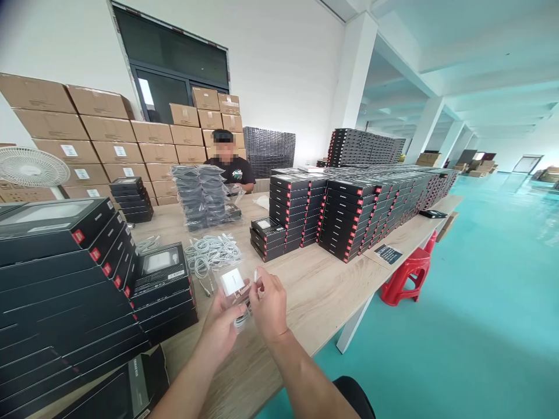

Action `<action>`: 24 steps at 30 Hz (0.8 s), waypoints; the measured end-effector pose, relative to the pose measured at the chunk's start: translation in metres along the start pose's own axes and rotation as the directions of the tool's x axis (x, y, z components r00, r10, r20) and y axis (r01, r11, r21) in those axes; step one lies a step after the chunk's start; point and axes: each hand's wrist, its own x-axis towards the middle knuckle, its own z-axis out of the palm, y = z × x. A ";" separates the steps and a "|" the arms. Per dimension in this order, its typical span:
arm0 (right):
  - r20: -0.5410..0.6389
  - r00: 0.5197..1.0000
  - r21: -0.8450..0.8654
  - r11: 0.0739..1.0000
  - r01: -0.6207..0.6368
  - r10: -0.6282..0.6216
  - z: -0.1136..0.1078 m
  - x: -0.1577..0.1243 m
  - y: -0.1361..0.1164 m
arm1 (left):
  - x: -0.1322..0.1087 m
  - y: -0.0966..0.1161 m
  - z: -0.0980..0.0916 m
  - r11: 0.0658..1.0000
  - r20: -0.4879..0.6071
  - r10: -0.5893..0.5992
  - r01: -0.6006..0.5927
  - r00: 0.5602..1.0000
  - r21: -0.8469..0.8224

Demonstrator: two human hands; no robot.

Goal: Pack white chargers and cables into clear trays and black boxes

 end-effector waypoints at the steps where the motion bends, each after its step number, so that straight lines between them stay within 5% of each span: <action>1: -0.013 0.999 -0.044 0.998 0.038 -0.039 0.001 0.001 0.001 | 0.000 0.001 0.000 1.000 -0.003 0.005 -0.005 1.000 -0.002; 7: 0.059 0.976 -0.224 0.950 0.218 -0.210 -0.002 0.004 0.008 | 0.003 0.004 -0.003 1.000 -0.004 0.006 -0.006 1.000 0.007; 13: 0.227 0.966 -0.397 0.894 0.206 -0.122 -0.008 0.007 0.000 | 0.002 -0.001 -0.001 0.997 0.018 -0.008 0.007 1.000 0.076; 24: 0.258 0.958 -0.394 0.891 0.225 -0.128 -0.011 0.007 0.004 | 0.001 -0.007 -0.002 0.996 0.027 -0.014 0.012 1.000 0.084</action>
